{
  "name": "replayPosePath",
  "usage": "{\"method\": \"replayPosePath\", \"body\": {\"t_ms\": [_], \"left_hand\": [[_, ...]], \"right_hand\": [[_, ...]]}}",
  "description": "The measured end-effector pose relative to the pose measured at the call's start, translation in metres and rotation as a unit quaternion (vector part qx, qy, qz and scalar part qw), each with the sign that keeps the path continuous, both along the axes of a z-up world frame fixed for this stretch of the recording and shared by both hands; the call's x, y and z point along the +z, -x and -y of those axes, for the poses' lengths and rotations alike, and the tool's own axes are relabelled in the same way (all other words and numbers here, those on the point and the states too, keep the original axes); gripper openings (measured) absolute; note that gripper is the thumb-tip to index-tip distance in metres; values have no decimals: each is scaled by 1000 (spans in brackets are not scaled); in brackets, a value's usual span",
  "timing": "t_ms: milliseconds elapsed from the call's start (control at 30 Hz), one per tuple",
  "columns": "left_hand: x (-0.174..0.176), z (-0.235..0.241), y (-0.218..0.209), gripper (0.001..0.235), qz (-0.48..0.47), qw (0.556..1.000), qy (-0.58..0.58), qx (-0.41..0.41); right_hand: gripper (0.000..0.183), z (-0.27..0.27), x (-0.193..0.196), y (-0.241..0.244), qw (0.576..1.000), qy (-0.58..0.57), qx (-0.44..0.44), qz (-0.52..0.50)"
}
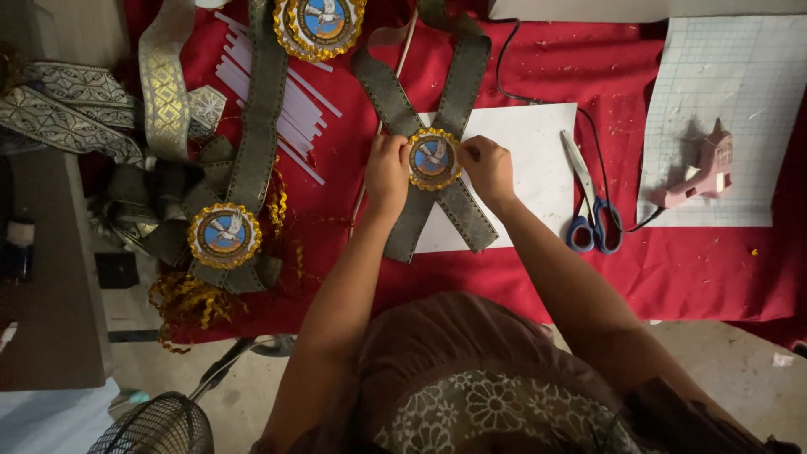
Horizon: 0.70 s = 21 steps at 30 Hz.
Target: Using a hot glue gun to attach circular medallions to ribbon sashes.
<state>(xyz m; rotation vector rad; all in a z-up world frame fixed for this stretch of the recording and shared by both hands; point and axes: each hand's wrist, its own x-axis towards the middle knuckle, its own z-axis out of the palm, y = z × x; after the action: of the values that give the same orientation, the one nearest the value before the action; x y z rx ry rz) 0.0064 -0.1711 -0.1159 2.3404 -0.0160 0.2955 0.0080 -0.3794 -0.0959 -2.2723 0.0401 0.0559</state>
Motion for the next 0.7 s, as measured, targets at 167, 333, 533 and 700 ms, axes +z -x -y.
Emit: {"method": "replayPosePath", "body": {"t_ms": [167,333,533,700], "left_hand": [[-6,-16,9,15,8,999,44,-21],[19,-31,25,40,29,993,-18,-109],[25,-34,29,58,0,988,-23,-151],[17,-34,29,65,7,985,-46,-164]], "right_hand": [[14,-1,4,1,1000,-3,-4,5],[14,-2,8,2,1000,-10,-7,-22],[22,9,15,14,994,38,71,69],[46,15,11,18,970,118,148,154]]}}
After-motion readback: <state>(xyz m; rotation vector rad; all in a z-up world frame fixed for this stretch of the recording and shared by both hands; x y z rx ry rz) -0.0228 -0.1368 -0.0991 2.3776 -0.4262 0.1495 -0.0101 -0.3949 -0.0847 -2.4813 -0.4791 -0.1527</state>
